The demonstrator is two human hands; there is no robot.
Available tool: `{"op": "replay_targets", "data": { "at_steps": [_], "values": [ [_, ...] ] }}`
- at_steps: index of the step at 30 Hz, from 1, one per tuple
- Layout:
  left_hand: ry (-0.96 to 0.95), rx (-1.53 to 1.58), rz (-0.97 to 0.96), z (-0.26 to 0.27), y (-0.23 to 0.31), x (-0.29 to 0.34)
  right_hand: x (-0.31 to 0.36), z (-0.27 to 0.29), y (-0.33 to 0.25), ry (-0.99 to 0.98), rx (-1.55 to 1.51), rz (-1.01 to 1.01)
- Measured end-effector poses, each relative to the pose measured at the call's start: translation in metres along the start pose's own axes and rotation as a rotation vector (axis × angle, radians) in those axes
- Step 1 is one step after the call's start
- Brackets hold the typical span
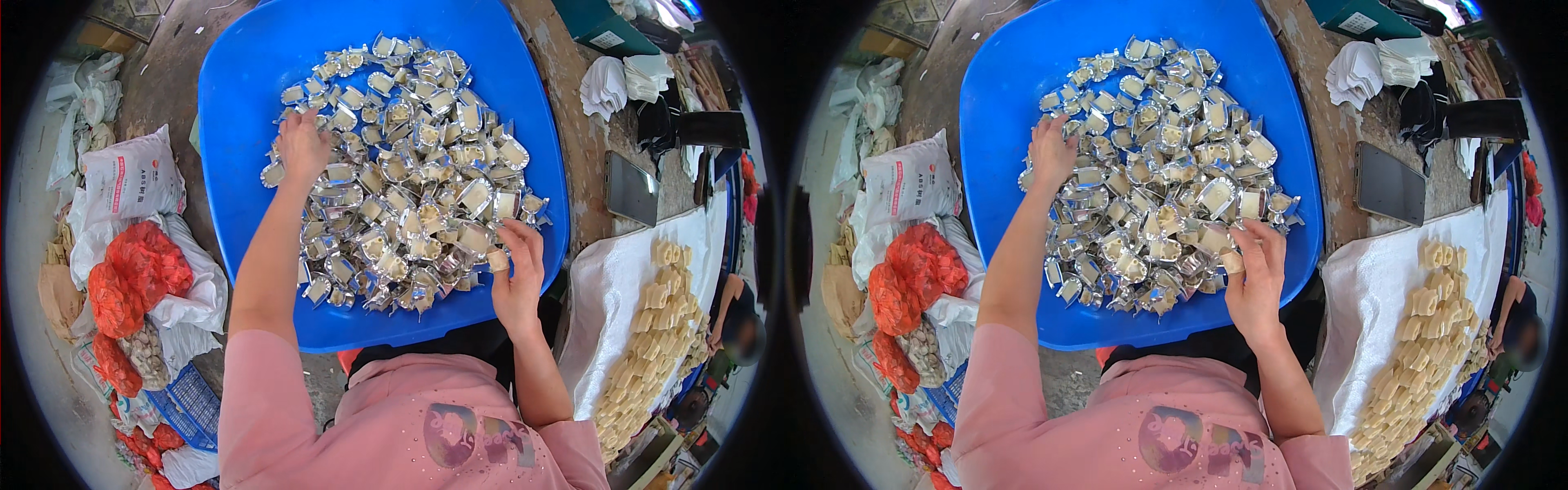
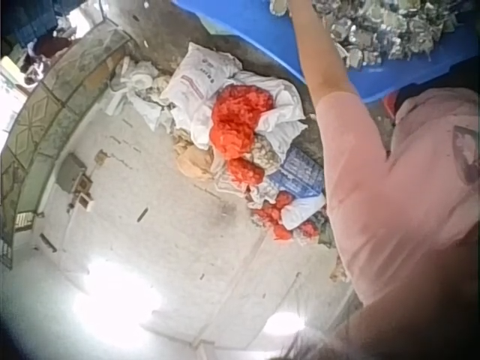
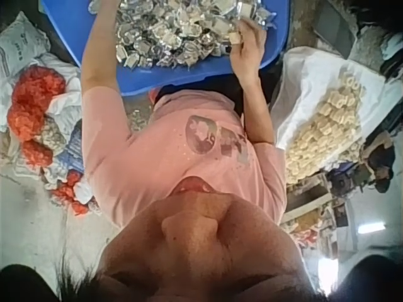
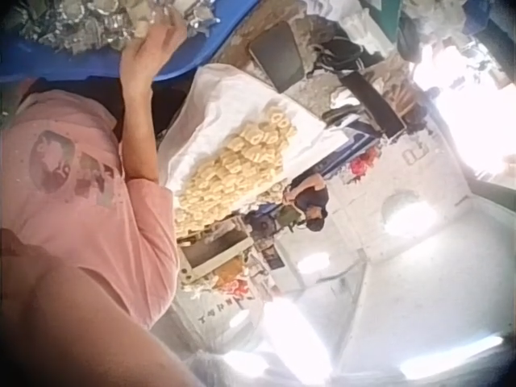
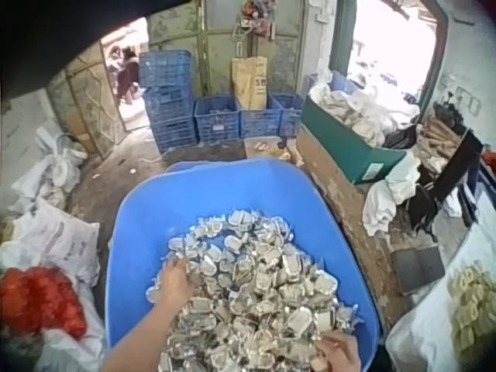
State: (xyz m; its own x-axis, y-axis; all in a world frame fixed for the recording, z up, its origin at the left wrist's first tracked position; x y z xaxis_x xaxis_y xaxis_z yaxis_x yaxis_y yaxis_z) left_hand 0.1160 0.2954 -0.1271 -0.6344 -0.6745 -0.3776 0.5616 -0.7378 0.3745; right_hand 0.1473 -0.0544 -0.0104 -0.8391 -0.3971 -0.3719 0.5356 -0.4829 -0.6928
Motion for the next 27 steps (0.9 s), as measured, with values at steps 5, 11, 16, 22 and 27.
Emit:
{"op": "replay_targets", "data": {
  "at_steps": [5, 11, 16, 22, 27],
  "values": [
    [-0.031, -0.037, -0.001, -0.004, -0.004, -0.003, -0.004, 0.007, -0.005, 0.034, 0.059, 0.026],
    [-0.274, 0.789, 0.395, 0.03, 0.083, 0.043, -0.007, -0.006, -0.009, -0.001, -0.182, -0.107],
    [-0.404, 1.248, 0.477, 0.069, 0.159, 0.114, -0.016, -0.023, -0.044, -0.025, -0.146, 0.031],
    [-0.274, 1.43, 0.377, 0.099, 0.183, 0.131, -0.015, -0.003, -0.028, 0.056, -0.197, -0.029],
    [-0.302, 1.55, 0.42, 0.103, 0.183, 0.134, 0.0, 0.002, -0.028, 0.008, -0.519, -0.202]
  ]
}}
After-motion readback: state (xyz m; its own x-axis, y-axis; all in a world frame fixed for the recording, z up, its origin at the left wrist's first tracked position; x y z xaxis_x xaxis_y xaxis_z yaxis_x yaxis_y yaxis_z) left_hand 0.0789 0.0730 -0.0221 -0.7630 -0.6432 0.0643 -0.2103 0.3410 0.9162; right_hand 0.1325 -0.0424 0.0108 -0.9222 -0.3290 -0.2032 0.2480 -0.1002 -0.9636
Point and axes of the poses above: each hand's wrist, its own x-axis away from the middle knuckle, its own z-axis out of the back of the hand, y = z × x, the point moved 10 cm from there along -x, towards the middle knuckle, and after that the axes turned 14 degrees about y, right-handed, at the moved point
